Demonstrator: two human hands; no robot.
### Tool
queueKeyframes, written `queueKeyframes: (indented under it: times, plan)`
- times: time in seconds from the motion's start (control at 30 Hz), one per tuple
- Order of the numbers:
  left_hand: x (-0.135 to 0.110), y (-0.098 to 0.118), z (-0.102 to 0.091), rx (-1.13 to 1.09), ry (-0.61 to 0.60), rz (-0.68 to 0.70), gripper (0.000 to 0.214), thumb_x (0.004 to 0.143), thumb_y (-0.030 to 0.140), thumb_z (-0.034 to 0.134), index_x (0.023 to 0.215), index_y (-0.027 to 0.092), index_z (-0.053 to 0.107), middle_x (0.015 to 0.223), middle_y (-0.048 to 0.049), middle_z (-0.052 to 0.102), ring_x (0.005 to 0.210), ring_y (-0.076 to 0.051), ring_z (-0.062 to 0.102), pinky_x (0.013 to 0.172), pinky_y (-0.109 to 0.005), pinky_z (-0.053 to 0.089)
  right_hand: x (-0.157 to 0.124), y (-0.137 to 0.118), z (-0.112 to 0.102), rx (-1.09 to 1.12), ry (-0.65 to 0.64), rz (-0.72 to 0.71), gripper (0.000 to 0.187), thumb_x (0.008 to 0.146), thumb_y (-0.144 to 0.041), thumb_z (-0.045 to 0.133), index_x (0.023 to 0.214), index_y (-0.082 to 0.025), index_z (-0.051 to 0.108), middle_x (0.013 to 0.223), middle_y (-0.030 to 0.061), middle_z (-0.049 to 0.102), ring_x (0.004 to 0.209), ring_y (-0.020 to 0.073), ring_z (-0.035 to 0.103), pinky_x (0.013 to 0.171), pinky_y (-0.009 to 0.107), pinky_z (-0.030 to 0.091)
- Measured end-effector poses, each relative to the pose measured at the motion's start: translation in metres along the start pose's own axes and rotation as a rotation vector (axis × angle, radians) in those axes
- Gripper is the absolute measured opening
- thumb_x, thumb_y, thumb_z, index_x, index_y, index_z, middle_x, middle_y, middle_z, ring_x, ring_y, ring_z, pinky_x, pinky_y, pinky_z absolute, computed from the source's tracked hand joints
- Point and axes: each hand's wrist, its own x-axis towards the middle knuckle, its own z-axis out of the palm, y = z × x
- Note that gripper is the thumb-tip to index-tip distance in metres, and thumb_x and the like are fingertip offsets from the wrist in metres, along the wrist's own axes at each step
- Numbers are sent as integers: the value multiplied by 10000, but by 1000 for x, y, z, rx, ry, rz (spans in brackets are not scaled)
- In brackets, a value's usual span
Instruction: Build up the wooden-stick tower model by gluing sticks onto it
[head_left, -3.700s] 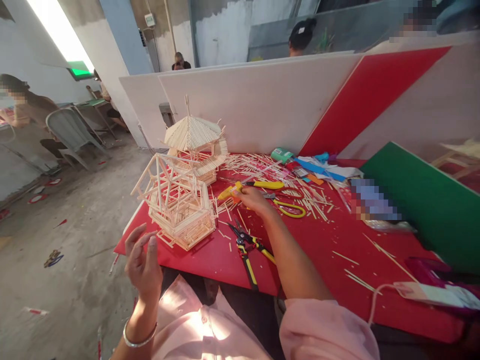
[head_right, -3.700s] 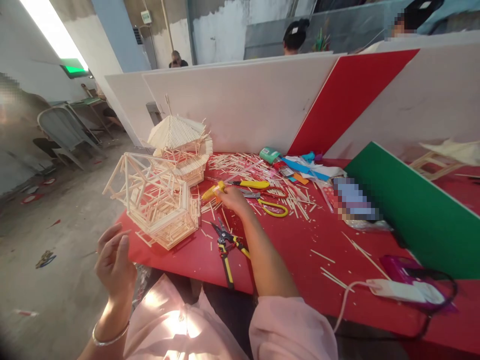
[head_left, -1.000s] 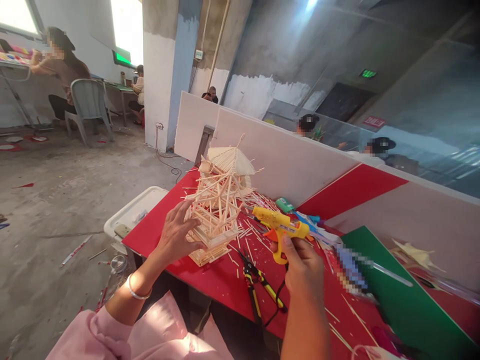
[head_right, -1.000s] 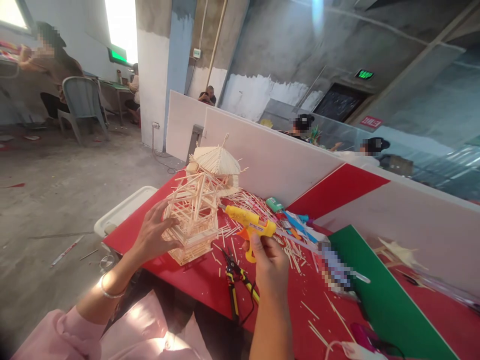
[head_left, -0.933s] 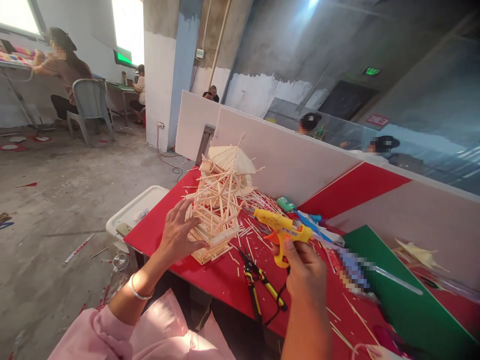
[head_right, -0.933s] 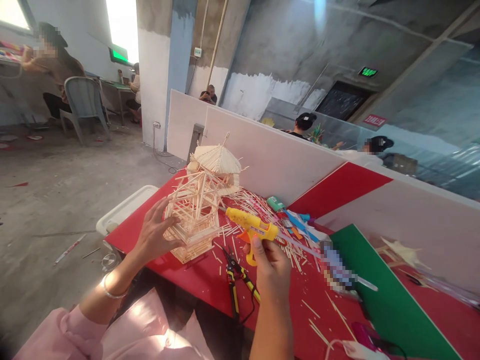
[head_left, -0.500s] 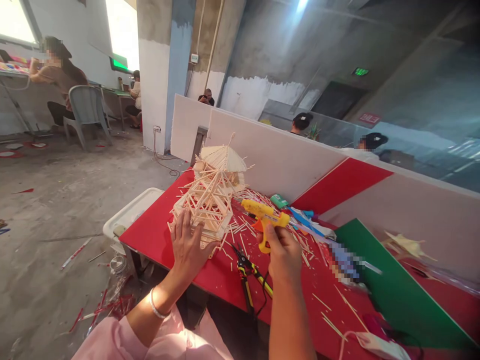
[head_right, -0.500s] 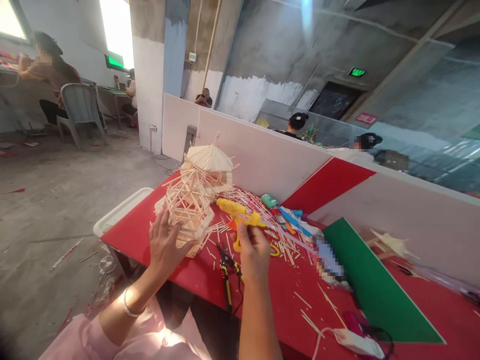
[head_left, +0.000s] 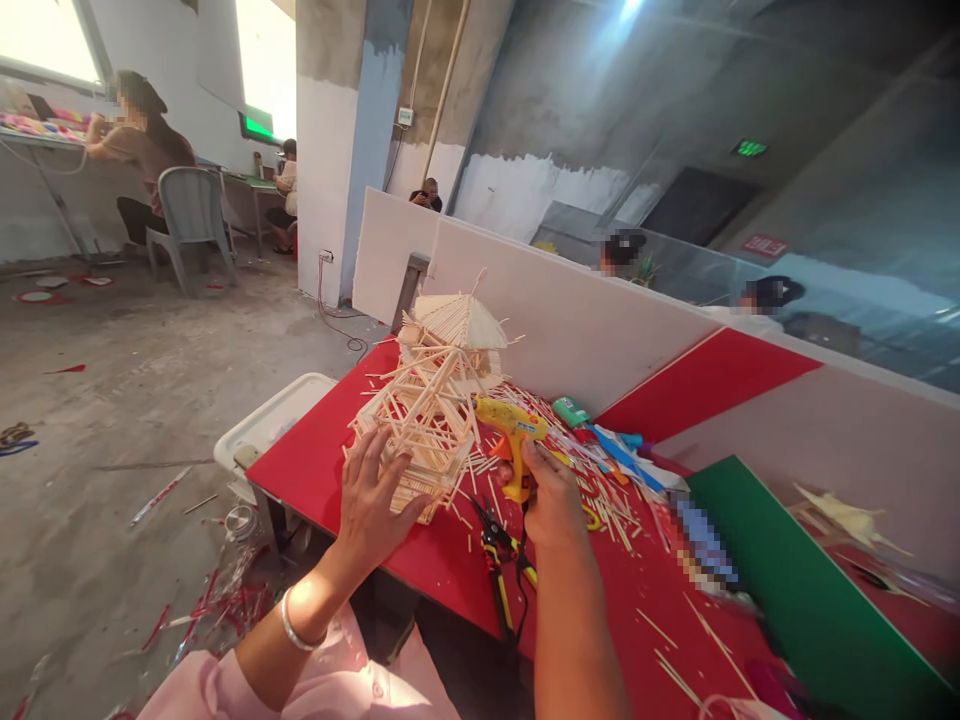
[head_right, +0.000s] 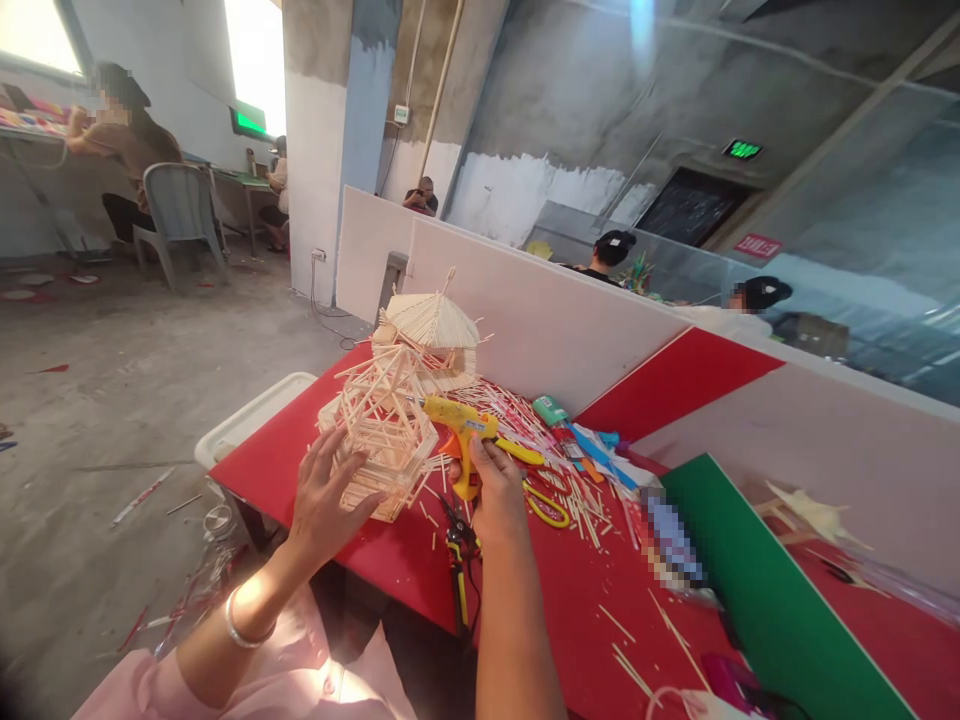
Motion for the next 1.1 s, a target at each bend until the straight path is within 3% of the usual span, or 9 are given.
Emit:
queueKeyframes:
  times: [0.27,0.47,0.8,1.0,1.1]
  plan:
    - [2,-6,2,-3,16,35,434,841,426,698,1202,206,600,1399,-178,533,1373,-353,430,1062,-518,410,-1,-1,7,22,42,-16,469,588,-590,834,725,-178,656,601,-23,585,491,96,551,462,230,461]
    - [14,-18,-3,-3,-11,119,388,849,445,685,1154,208,651,1281,-159,622,1335,-345,474,1053,-513,401,-18,1,-10,-72,264,-195,479,638,-608,796,800,-181,655,612,-13,610,496,120,562,458,241,453]
    - [19,-30,-6,29,-108,196,301,884,410,653,1125,233,694,1082,-98,714,1223,-305,569,1091,-505,350,-16,11,-13,-501,336,-360,500,767,-668,650,753,-169,682,604,24,641,546,145,551,523,256,426]
    - [20,-29,-6,38,-98,218,296,882,390,664,1123,221,691,1034,-95,718,1184,-299,587,1086,-510,348,-18,22,-13,-660,379,-566,410,818,-566,648,938,-184,737,826,77,736,755,209,655,721,310,495]
    - [20,-27,-6,33,-83,206,280,877,378,668,1114,231,695,1034,-87,717,1181,-291,590,1098,-504,336,-20,26,-10,-704,351,-637,354,829,-514,655,943,-190,740,850,78,734,756,210,652,737,319,499]
